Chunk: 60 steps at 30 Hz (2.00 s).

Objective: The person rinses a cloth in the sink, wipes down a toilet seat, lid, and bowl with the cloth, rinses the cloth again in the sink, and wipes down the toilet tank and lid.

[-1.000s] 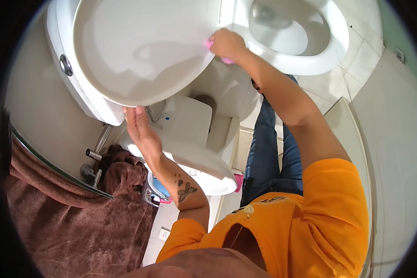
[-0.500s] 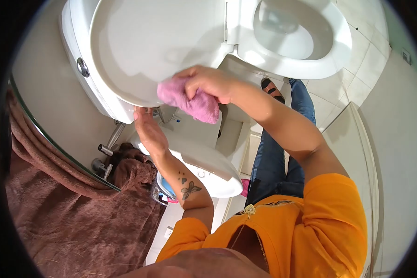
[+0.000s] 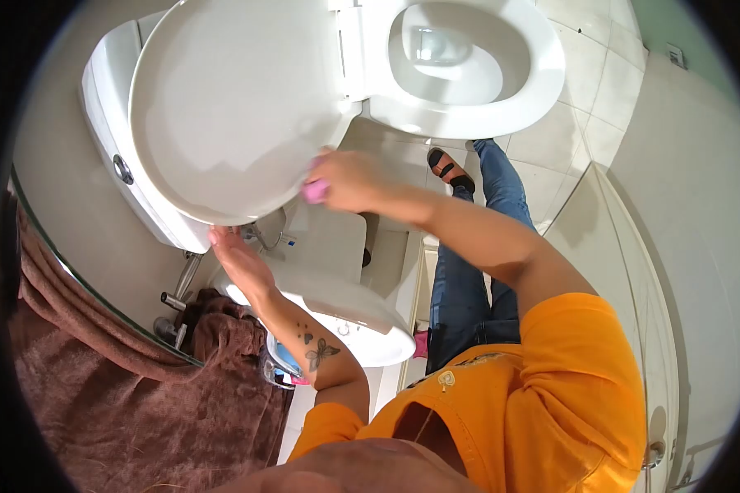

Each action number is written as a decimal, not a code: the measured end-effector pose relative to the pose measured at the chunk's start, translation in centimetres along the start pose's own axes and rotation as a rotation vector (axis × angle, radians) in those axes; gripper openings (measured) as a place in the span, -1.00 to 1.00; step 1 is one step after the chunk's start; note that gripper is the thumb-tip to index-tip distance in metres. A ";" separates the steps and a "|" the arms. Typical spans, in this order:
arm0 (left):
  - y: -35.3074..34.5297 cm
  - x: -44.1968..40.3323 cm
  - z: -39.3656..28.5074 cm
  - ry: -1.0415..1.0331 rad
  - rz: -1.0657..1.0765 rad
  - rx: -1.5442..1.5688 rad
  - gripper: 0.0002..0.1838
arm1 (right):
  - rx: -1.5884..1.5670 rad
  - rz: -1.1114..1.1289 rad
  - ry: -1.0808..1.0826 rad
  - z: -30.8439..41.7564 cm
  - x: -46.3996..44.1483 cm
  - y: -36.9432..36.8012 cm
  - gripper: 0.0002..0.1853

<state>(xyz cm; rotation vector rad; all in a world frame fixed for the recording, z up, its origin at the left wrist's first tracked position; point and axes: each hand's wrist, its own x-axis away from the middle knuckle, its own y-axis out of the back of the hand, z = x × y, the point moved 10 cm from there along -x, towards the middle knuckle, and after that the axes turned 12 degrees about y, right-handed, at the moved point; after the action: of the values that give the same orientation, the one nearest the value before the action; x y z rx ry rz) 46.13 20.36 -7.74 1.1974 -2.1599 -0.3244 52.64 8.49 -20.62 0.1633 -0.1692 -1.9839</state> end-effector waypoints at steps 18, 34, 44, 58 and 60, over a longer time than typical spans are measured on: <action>-2.6 3.3 1.6 -0.060 -0.177 0.036 -0.29 | 0.487 -0.521 -0.393 -17.8 -0.7 14.7 -0.63; -1.4 3.0 1.0 -0.116 -0.309 -0.069 -0.51 | 0.981 -0.469 -0.751 -16.8 22.8 29.7 -0.57; -1.6 3.3 1.0 -0.149 -0.313 -0.107 -0.52 | 0.795 -0.190 -0.139 -14.6 -10.7 17.3 -0.75; -1.0 3.1 0.7 -0.120 -0.380 -0.113 -0.51 | 0.963 -0.214 0.061 -13.5 -11.9 18.1 -0.75; -0.8 3.3 0.7 -0.106 -0.384 -0.114 -0.52 | 0.985 -0.212 -0.013 -14.8 -11.2 18.1 -0.75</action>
<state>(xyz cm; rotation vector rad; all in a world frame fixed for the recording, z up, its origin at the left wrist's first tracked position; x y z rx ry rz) 45.02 17.12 -7.31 1.5553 -1.9576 -0.6792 76.16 10.73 -31.25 0.8200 -1.1695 -1.9449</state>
